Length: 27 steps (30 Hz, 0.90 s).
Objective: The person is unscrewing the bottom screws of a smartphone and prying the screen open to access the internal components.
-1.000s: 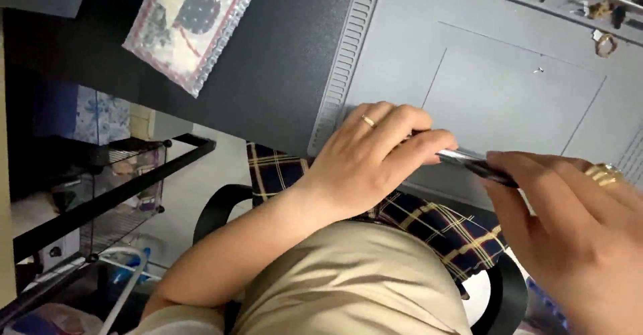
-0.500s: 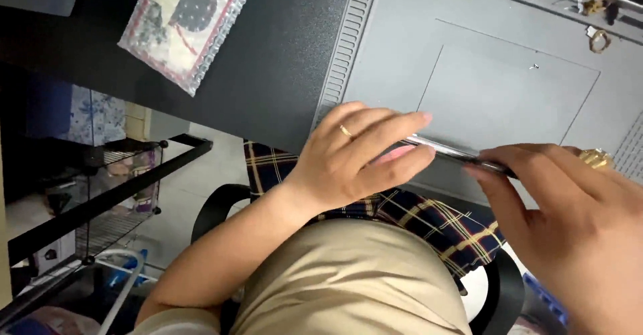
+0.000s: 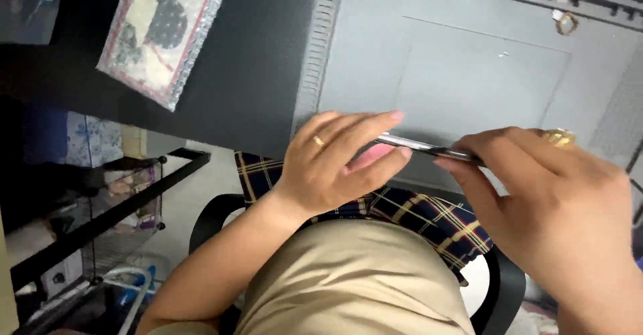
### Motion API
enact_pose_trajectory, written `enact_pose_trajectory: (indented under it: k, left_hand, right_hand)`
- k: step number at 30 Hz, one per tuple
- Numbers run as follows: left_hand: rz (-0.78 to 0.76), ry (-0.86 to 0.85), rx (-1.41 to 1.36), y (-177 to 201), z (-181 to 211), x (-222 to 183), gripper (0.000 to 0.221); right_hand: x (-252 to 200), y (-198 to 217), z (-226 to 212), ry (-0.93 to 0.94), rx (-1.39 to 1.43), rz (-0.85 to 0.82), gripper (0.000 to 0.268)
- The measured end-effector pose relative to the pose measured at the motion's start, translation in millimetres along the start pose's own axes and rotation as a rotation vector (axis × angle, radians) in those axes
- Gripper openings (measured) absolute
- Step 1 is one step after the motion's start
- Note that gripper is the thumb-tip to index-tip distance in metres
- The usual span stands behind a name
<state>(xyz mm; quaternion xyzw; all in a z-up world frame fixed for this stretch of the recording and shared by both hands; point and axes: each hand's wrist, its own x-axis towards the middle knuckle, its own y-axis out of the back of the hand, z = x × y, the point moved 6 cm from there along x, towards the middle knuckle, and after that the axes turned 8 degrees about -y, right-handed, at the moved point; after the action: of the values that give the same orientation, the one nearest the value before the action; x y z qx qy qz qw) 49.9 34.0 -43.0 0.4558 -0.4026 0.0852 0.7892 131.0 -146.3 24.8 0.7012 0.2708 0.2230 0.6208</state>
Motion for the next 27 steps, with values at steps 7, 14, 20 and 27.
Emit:
enact_pose_trajectory:
  k: [7,14,20,27]
  left_hand:
    - [-0.105,0.146,-0.100,-11.2,6.2,-12.5,0.039]
    - [-0.095,0.173,-0.112,-13.8,12.7,-12.6,0.046]
    - [-0.092,0.186,-0.043,-18.2,19.9,-11.0,0.045]
    - [-0.093,0.196,0.057,-24.1,29.3,-6.1,0.030]
  right_hand:
    - [-14.7,-5.0,21.4,0.137,0.181,0.129,0.024]
    - [-20.4,-48.3,93.4,-0.443,0.584,0.199,0.029]
    - [-30.1,-43.2,51.7,-0.253,0.471,0.386,0.030]
    - [-47.0,-78.2,36.7,-0.365,0.554,0.241,0.072]
